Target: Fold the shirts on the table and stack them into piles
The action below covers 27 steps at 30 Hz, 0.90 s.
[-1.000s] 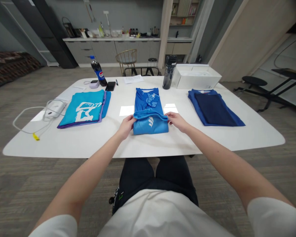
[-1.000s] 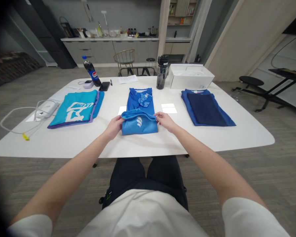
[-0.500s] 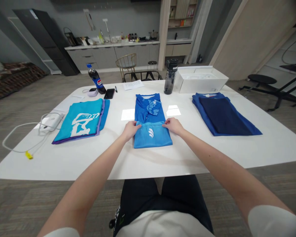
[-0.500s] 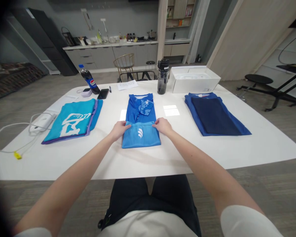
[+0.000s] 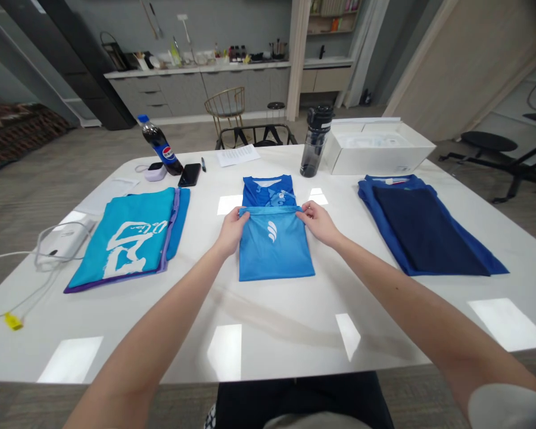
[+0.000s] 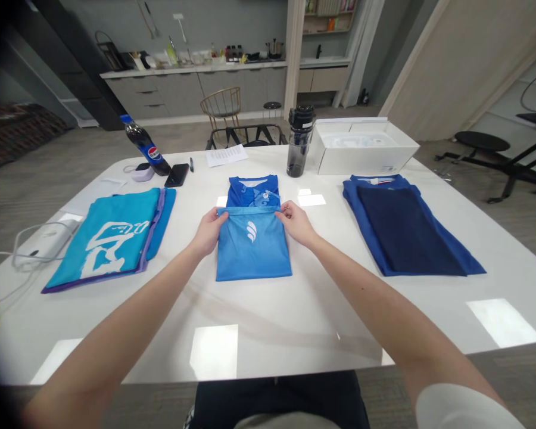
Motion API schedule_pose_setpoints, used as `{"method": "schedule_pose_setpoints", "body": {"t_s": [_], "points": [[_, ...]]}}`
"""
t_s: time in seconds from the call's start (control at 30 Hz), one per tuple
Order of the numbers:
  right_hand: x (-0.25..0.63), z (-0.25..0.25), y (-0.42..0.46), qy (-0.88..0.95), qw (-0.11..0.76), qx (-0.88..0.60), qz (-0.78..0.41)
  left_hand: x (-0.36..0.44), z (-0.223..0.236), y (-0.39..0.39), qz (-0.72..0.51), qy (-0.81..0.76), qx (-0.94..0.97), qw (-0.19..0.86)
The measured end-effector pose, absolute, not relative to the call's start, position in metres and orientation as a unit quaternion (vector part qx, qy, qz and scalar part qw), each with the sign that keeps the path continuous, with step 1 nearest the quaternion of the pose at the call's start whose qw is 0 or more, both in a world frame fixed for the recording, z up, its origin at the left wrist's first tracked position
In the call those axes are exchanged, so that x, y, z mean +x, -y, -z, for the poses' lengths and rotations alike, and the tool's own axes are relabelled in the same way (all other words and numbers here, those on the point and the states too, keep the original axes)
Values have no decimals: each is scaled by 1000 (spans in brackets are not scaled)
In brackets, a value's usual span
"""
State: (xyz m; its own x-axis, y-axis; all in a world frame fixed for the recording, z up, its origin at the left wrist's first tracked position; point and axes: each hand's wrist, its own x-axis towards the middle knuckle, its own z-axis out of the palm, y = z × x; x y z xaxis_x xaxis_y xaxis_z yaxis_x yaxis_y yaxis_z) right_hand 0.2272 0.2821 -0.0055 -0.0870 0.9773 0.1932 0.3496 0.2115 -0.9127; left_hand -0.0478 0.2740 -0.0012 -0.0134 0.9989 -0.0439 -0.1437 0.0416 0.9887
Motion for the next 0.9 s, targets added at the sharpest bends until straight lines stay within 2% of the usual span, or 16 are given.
{"method": "schedule_pose_setpoints", "body": {"t_s": [0.23, 0.37, 0.47, 0.53, 0.6, 0.73, 0.9], "points": [[214, -24, -385, 622, 488, -510, -338, -33, -30, -386, -549, -442, 404, 583], [210, -30, -452, 621, 497, -541, -273, -37, -36, -457, -554, -459, 474, 507], [206, -16, -479, 656, 383, -626, -179, -41, -20, -486, -500, -602, 535, 320], [203, -4, -479, 705, 268, -646, -119, -41, -5, -484, -399, -651, 618, 188], [199, 8, -468, 761, 184, -617, -74, -37, 8, -468, -279, -633, 714, 107], [189, 25, -434, 815, 122, -565, -36, -22, 25, -426, -136, -599, 787, 52], [183, 36, -418, 793, 49, -598, -106, -14, 36, -401, -74, -621, 776, 82]]}}
